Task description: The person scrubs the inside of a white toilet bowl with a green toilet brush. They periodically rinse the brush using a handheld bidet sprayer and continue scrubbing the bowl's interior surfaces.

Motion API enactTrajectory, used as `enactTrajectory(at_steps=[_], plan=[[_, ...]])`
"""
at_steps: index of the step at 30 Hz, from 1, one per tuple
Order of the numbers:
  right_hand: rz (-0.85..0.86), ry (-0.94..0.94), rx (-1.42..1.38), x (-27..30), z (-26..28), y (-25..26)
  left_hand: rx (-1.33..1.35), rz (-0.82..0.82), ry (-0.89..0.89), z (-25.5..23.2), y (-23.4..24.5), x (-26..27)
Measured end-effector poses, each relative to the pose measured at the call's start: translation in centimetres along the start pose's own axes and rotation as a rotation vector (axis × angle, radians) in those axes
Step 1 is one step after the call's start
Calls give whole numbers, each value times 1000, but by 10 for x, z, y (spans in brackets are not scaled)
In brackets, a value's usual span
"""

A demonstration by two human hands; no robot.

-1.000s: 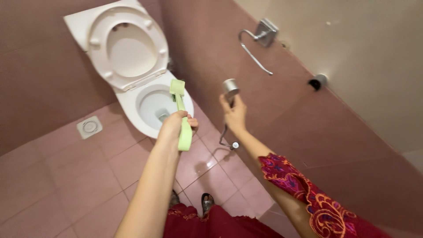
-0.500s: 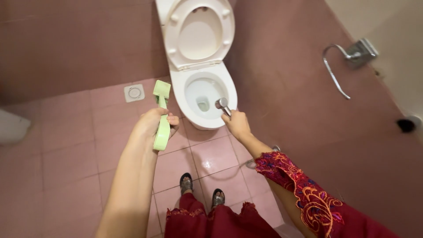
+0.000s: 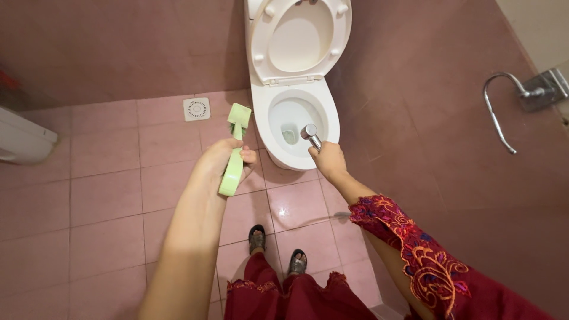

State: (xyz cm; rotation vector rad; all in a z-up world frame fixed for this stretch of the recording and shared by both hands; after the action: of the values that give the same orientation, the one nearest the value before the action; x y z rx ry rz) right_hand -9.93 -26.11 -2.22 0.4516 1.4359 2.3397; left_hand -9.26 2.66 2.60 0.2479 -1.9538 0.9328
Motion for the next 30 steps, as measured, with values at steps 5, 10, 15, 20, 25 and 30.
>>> enactTrajectory(at_steps=[5,10,15,20,25,30], plan=[[-16,-45,33,1,-9,-7,14,-35,-13,-8,-2,-2],[-66,-24,-76,-12,13,-1,25,-19,-5,-22,-11,-6],[-125,8,-238,-25,46,7,-2,-18,-32,-37,-21,-7],[-176,10,-249,-41,70,11,-6,-41,-54,-56,-31,-2],[-203,25,-251,-55,86,13,-19,-44,-85,-72,-37,-2],[-222,-16,-297,-68,98,17,11,-45,-65,-78,-42,-8]])
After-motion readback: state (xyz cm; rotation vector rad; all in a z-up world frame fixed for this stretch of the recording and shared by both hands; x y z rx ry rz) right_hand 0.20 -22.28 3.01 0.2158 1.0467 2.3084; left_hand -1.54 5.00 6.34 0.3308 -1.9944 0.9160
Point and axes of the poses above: each hand's wrist, its own x-axis away from the middle knuckle, its own y-axis out of the back of the hand, z = x × y, the point moved 9 cm from there along -x, towards the middle knuckle, and after that the axes turned 9 degrees about -z, right-handed, at the moved point
